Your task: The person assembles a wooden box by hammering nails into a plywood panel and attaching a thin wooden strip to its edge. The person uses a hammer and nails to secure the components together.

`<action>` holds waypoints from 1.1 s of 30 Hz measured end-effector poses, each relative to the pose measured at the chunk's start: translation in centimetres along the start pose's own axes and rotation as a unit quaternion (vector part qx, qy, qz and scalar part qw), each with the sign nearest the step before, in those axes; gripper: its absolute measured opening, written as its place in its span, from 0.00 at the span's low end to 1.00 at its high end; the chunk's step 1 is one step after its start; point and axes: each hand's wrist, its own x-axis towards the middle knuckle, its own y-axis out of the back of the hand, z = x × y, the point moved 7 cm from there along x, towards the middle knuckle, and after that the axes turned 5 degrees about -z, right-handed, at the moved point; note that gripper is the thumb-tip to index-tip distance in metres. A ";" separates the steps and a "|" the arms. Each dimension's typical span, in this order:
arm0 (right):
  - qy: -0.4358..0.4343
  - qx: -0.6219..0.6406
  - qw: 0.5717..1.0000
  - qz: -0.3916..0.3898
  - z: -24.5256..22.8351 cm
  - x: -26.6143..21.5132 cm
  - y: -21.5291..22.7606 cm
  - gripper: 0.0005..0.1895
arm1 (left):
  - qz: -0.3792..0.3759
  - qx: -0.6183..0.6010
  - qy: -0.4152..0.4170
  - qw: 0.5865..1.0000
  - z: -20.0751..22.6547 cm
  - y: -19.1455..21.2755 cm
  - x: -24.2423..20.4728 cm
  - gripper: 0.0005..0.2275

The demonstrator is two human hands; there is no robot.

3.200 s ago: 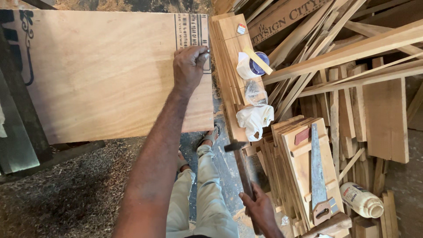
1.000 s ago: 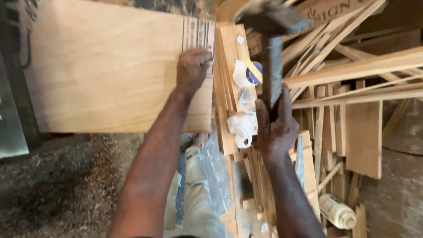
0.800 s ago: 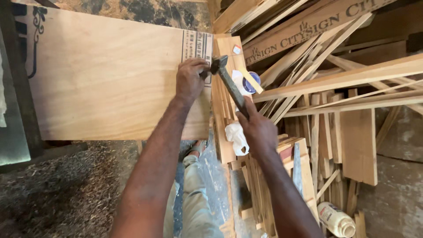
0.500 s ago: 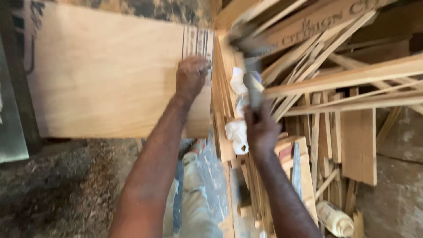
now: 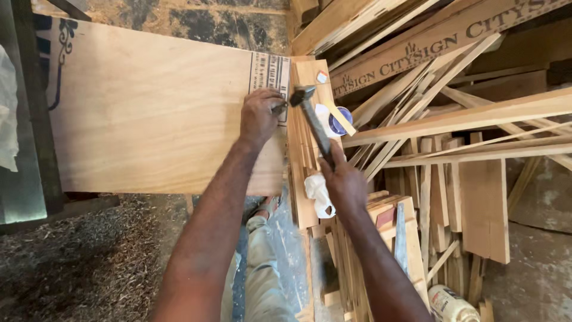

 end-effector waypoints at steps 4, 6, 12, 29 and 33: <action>0.116 0.061 0.988 0.077 0.4 -1.6 3.1 0.31 | -0.029 0.015 0.048 0.998 1.7 1.4 -1.1 0.07; 0.212 0.136 0.955 0.158 1.2 -2.8 5.4 0.29 | -0.021 0.040 0.092 0.995 3.1 1.7 -1.2 0.21; 0.349 0.182 0.877 0.276 -0.6 -2.3 4.4 0.29 | -0.055 0.185 0.230 0.954 5.3 1.2 -5.0 0.61; 0.203 0.027 0.978 0.039 -0.6 2.1 2.4 0.32 | -0.104 0.244 0.298 0.917 5.6 0.7 -4.5 0.59; 0.244 -0.026 0.968 0.053 -1.0 3.5 5.0 0.31 | 0.010 0.264 0.203 0.943 6.9 1.8 -3.7 0.53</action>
